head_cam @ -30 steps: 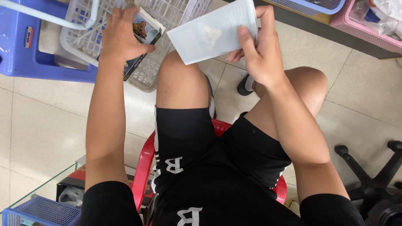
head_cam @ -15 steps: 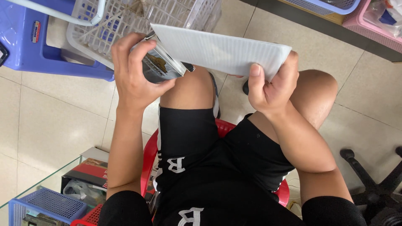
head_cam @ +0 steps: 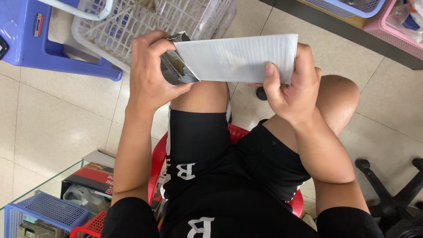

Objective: Cleaning a mobile phone screen with a cloth and organizing protector packaging.

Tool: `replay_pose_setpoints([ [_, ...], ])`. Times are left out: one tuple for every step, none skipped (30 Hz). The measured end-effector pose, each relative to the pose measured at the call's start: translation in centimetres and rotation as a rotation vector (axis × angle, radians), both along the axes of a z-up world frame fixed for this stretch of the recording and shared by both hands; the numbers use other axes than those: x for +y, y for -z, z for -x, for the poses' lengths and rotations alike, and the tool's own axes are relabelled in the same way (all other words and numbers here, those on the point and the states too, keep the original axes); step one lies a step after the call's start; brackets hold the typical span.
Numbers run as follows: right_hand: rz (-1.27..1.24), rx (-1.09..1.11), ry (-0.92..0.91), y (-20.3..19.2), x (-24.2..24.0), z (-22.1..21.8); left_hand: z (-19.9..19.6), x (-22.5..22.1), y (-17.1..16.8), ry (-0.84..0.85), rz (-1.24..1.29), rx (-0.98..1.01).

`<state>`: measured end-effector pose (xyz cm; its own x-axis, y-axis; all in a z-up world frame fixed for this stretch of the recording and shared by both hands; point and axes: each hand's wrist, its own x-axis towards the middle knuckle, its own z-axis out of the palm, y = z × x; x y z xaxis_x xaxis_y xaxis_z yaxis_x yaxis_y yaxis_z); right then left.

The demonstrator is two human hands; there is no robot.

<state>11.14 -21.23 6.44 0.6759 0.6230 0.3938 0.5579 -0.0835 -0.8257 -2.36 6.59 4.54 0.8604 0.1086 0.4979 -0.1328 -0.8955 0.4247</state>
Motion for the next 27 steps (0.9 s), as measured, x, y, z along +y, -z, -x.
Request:
replay_pose_setpoints([
  [0.037,-0.015,0.004,-0.3,-0.1,0.0,0.0,0.0,0.0,0.004,0.002,0.01],
  [0.037,-0.015,0.001,-0.1,-0.1,-0.1,-0.1,-0.1,0.0,0.001,0.003,0.01],
  [0.009,-0.028,0.025,0.0,-0.2,-0.1,-0.2,-0.2,0.0,0.008,0.004,0.018],
  [-0.02,-0.042,0.048,0.1,-0.2,-0.2,-0.3,-0.3,0.0,0.015,0.005,0.025],
  [-0.02,-0.042,0.048,0.0,-0.1,-0.1,-0.3,-0.2,0.1,0.014,0.005,0.025],
  [-0.066,0.026,0.048,-0.2,0.1,-0.1,-0.4,-0.2,0.1,0.022,0.006,0.03],
  [-0.112,0.096,0.048,-0.3,0.2,0.0,-0.4,-0.2,0.1,0.029,0.007,0.036],
  [-0.111,0.097,0.048,-0.3,0.3,0.0,-0.4,-0.2,0.1,0.03,0.008,0.037],
  [-0.105,0.067,0.039,-0.3,0.4,0.0,-0.4,-0.2,0.1,0.033,0.011,0.044],
  [-0.099,0.038,0.03,-0.3,0.6,0.0,-0.4,-0.2,0.0,0.036,0.015,0.051],
  [-0.099,0.039,0.03,0.4,0.3,0.1,-0.4,-0.2,-0.1,0.036,0.015,0.051],
  [-0.104,0.035,0.033,1.1,0.0,0.1,-0.5,-0.2,-0.2,0.039,0.015,0.052],
  [-0.109,0.032,0.036,1.8,-0.2,0.1,-0.5,-0.3,-0.3,0.04,0.014,0.053],
  [-0.109,0.032,0.036,1.4,0.0,0.2,-0.5,-0.2,-0.3,0.039,0.015,0.054],
  [-0.169,0.053,0.033,1.0,0.3,0.2,-0.5,-0.2,-0.3,0.042,0.018,0.054],
  [-0.23,0.075,0.03,0.6,0.5,0.3,-0.5,-0.2,-0.3,0.046,0.022,0.053],
  [-0.231,0.075,0.028,0.8,0.5,0.2,-0.5,-0.1,-0.3,0.044,0.021,0.053],
  [-0.228,0.083,0.006,0.9,0.4,0.1,-0.6,-0.1,-0.3,0.049,0.025,0.053],
  [-0.226,0.093,-0.016,1.0,0.3,0.0,-0.6,-0.1,-0.3,0.055,0.029,0.053],
  [-0.226,0.093,-0.016,1.0,0.5,0.0,-0.6,-0.1,-0.4,0.055,0.029,0.054],
  [-0.195,0.105,-0.016,0.9,0.6,0.0,-0.6,-0.1,-0.4,0.058,0.027,0.053],
  [-0.164,0.118,-0.017,0.9,0.7,0.0,-0.6,-0.1,-0.4,0.062,0.025,0.053],
  [-0.163,0.118,-0.016,0.9,0.7,0.0,-0.6,-0.1,-0.4,0.063,0.025,0.053],
  [-0.17,0.129,-0.021,0.9,0.8,0.0,-0.7,-0.1,-0.4,0.063,0.02,0.051],
  [-0.178,0.139,-0.028,0.9,0.8,-0.1,-0.6,-0.1,-0.5,0.062,0.014,0.049],
  [-0.178,0.14,-0.029,1.0,0.5,-0.1,-0.6,-0.1,-0.4,0.061,0.014,0.049],
  [-0.138,0.141,-0.03,1.1,0.1,-0.1,-0.6,0.0,-0.4,0.06,0.018,0.048],
])
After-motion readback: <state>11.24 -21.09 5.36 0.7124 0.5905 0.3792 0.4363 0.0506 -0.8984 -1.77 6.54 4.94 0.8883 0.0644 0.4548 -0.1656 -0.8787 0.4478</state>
